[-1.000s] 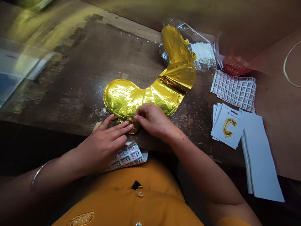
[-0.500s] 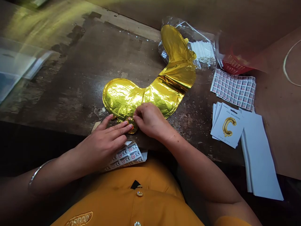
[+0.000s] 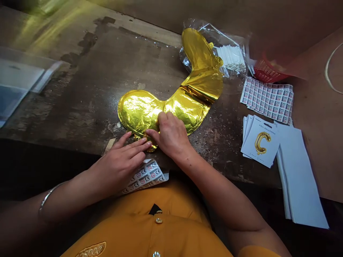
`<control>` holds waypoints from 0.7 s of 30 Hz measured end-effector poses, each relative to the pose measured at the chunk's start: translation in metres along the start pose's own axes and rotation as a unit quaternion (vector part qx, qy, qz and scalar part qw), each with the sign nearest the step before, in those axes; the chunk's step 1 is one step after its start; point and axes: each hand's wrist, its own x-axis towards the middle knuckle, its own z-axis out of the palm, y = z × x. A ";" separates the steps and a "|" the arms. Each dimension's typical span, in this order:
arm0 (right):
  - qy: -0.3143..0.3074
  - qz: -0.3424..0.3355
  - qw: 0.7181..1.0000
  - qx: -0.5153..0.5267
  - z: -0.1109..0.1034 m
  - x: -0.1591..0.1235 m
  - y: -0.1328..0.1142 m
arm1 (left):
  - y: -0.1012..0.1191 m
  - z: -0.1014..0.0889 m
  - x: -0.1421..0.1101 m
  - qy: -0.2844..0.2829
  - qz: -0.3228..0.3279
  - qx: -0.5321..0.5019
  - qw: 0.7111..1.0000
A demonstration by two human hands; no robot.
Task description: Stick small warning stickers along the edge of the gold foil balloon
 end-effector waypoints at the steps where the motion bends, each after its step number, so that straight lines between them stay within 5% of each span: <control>1: 0.020 0.002 1.000 0.003 0.001 0.000 0.002 | 0.000 0.001 0.000 0.002 0.000 0.006 1.000; 4: 0.101 0.011 0.994 0.047 0.003 -0.002 0.008 | 0.002 0.002 0.000 0.008 0.000 0.019 1.000; 8: 0.053 -0.025 0.997 0.052 0.007 -0.006 0.014 | 0.004 0.004 0.002 0.021 -0.005 0.018 1.000; 11: 0.095 -0.018 0.995 -0.002 0.001 -0.011 0.016 | 0.003 0.002 0.002 0.033 -0.013 0.001 0.999; 13: 0.111 -0.089 0.990 -0.016 -0.008 -0.018 0.015 | 0.001 -0.001 -0.001 0.040 -0.022 -0.030 0.998; 17: -0.001 -0.313 0.950 -0.006 -0.015 -0.035 0.012 | -0.002 -0.008 -0.013 0.060 -0.061 -0.102 0.991; 21: 0.019 -0.324 0.944 0.049 -0.003 -0.040 0.014 | 0.000 -0.009 -0.024 0.073 -0.074 -0.116 0.988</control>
